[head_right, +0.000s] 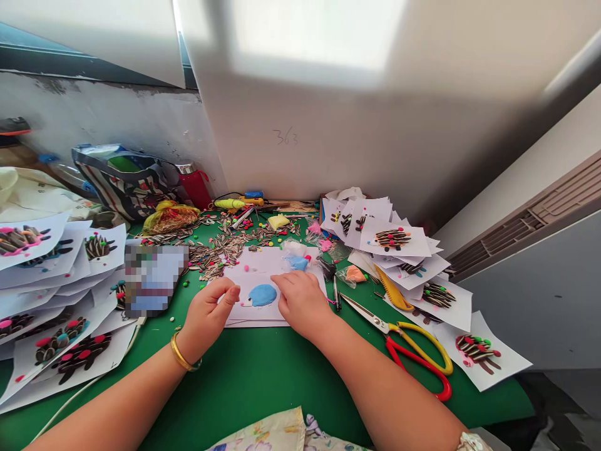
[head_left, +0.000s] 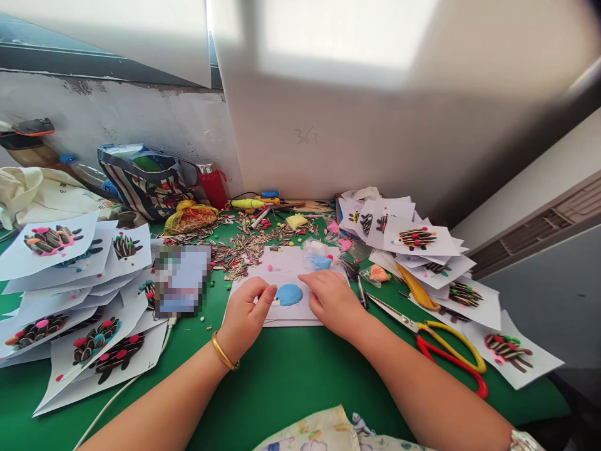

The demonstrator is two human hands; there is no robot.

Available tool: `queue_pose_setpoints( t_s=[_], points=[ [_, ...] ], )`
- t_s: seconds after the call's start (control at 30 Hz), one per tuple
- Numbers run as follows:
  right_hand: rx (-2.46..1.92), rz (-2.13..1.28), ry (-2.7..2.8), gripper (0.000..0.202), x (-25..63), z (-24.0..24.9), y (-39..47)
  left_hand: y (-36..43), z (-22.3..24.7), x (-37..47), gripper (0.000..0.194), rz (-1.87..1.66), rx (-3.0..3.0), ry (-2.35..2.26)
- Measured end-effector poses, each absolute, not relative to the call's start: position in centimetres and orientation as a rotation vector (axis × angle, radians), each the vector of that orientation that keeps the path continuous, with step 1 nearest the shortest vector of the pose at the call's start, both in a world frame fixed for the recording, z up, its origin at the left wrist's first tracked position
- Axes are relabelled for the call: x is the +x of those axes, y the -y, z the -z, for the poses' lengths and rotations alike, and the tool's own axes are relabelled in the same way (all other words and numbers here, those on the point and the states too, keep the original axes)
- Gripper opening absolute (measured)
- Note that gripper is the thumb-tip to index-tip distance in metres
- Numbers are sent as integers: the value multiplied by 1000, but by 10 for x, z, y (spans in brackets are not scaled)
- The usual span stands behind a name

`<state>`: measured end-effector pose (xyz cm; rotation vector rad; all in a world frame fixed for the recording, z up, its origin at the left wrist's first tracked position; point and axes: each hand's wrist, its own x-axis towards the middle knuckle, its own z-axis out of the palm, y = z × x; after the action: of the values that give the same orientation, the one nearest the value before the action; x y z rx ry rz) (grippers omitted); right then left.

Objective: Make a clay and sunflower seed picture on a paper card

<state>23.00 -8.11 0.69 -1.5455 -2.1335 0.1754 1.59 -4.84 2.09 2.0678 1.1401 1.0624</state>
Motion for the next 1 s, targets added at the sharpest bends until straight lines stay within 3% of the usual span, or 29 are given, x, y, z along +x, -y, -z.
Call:
queue_pose_setpoints(
  t_s=[0.17,0.37,0.57,0.77,1.0],
  points=[
    [-1659,-203,2239,54,230,-1,80,45,-17,17,19,-1082,2052,-1124],
    [-1687,-190,2276,57,225,4,82,43,-17,16,29,-1042,2047,-1139],
    [-1725,-186,2273,58,224,-1,82,41,-17,16,17,-1086,2047,-1142],
    [-1703,-191,2267,59,224,-4,83,41,-17,14,31,-1038,2049,-1158],
    [-1669,-232,2277,60,223,-4,84,35,-15,13,16,-1061,2041,-1161]
  ],
)
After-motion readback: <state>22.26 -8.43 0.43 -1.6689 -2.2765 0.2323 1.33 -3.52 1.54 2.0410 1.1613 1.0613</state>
